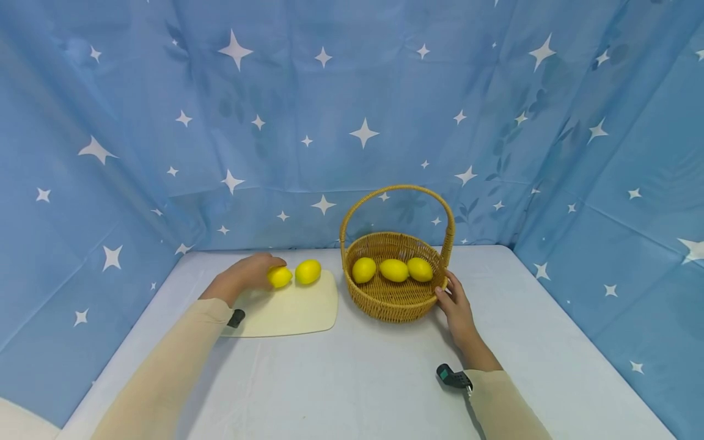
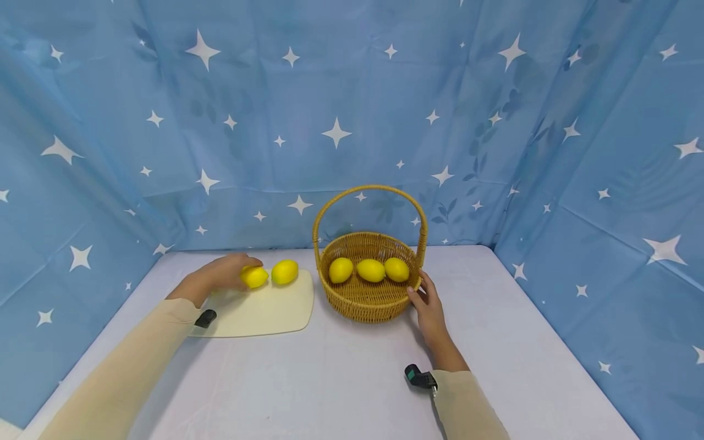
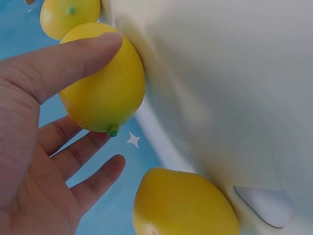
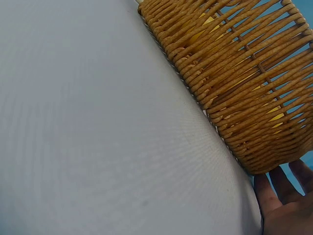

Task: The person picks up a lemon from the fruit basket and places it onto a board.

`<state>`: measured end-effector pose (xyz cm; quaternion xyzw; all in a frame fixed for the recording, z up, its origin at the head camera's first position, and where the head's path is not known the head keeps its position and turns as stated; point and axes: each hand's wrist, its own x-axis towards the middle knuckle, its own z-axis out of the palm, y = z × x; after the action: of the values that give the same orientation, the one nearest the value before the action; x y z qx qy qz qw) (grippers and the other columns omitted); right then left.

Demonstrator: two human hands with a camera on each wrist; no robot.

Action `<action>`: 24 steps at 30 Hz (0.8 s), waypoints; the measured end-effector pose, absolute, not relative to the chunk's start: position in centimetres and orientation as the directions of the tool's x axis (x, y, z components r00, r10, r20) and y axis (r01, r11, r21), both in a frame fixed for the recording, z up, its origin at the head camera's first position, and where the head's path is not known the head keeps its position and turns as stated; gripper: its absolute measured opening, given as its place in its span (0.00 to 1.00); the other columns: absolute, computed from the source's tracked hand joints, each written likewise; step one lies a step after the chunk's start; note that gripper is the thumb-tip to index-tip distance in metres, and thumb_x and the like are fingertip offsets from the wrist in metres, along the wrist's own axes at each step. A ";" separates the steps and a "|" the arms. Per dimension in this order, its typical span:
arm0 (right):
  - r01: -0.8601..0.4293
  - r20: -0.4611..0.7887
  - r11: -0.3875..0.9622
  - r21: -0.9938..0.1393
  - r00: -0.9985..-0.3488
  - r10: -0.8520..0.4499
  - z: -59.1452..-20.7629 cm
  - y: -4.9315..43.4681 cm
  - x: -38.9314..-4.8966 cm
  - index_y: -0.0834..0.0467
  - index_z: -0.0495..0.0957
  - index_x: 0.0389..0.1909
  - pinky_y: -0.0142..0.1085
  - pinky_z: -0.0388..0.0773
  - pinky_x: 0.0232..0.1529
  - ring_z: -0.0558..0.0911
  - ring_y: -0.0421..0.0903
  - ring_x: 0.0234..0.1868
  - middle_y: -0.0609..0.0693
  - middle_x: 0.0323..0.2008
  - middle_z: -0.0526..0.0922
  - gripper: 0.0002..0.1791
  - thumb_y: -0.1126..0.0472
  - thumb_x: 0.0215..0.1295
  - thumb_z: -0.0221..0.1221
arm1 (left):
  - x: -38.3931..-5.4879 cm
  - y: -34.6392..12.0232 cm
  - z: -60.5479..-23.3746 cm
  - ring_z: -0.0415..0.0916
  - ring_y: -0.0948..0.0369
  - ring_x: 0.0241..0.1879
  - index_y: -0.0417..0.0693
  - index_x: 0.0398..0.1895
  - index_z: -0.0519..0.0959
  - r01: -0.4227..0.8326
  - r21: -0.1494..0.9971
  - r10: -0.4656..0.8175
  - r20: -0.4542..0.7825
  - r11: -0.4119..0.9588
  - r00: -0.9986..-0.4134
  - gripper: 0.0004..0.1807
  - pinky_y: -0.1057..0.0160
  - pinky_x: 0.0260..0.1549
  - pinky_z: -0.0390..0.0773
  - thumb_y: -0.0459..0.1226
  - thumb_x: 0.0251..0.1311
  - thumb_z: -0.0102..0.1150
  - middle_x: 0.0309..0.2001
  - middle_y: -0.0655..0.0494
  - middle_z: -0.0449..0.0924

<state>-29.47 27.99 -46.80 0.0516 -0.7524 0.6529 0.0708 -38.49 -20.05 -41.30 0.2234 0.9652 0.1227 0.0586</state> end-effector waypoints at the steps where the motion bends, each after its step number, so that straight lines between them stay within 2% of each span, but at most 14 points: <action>1: -0.171 0.174 0.141 -0.975 -0.985 0.015 -46.8 28.0 -29.5 0.53 0.46 0.77 0.49 0.62 0.65 0.58 0.58 0.71 0.63 0.74 0.47 0.38 0.48 0.74 0.51 | -38.5 -20.1 -41.4 0.66 0.45 0.61 0.48 0.64 0.74 0.421 0.264 0.450 -0.056 0.868 -0.892 0.33 0.43 0.63 0.62 0.34 0.51 0.71 0.61 0.48 0.73; 7: -0.169 0.173 0.135 -0.976 -0.985 0.022 -46.7 27.9 -29.4 0.54 0.46 0.77 0.49 0.62 0.65 0.58 0.58 0.71 0.62 0.74 0.48 0.38 0.50 0.74 0.51 | -38.2 -20.0 -41.5 0.66 0.45 0.61 0.48 0.65 0.74 0.430 0.268 0.453 -0.030 0.862 -0.891 0.35 0.42 0.62 0.63 0.35 0.49 0.72 0.61 0.47 0.73; 13: -0.166 0.170 0.130 -0.978 -0.985 0.021 -46.7 27.9 -29.4 0.54 0.46 0.77 0.49 0.62 0.65 0.58 0.58 0.71 0.62 0.74 0.48 0.38 0.50 0.74 0.51 | -37.6 -19.6 -41.1 0.66 0.43 0.62 0.49 0.62 0.76 0.445 0.246 0.454 0.020 0.861 -0.891 0.30 0.41 0.61 0.64 0.40 0.53 0.70 0.62 0.47 0.72; 18: -0.163 0.167 0.127 -0.978 -0.986 0.019 -46.9 28.0 -29.4 0.53 0.46 0.77 0.49 0.62 0.65 0.58 0.58 0.71 0.62 0.74 0.47 0.38 0.49 0.74 0.51 | -36.9 -18.6 -40.3 0.72 0.47 0.57 0.47 0.56 0.80 0.530 0.192 0.515 0.125 0.826 -0.848 0.23 0.46 0.57 0.70 0.41 0.56 0.68 0.56 0.49 0.77; 24: -0.170 0.174 0.119 -0.978 -0.985 0.020 -46.9 28.0 -29.6 0.53 0.46 0.77 0.49 0.62 0.66 0.58 0.58 0.71 0.62 0.74 0.48 0.38 0.49 0.74 0.52 | -36.0 -16.6 -39.5 0.75 0.51 0.54 0.46 0.53 0.82 0.604 0.162 0.576 0.188 0.781 -0.795 0.20 0.50 0.56 0.73 0.40 0.57 0.67 0.52 0.53 0.80</action>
<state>-29.61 27.96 -46.94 0.0507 -0.7447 0.6616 0.0718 -36.03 -16.64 -39.45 0.3134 0.9414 0.1072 -0.0641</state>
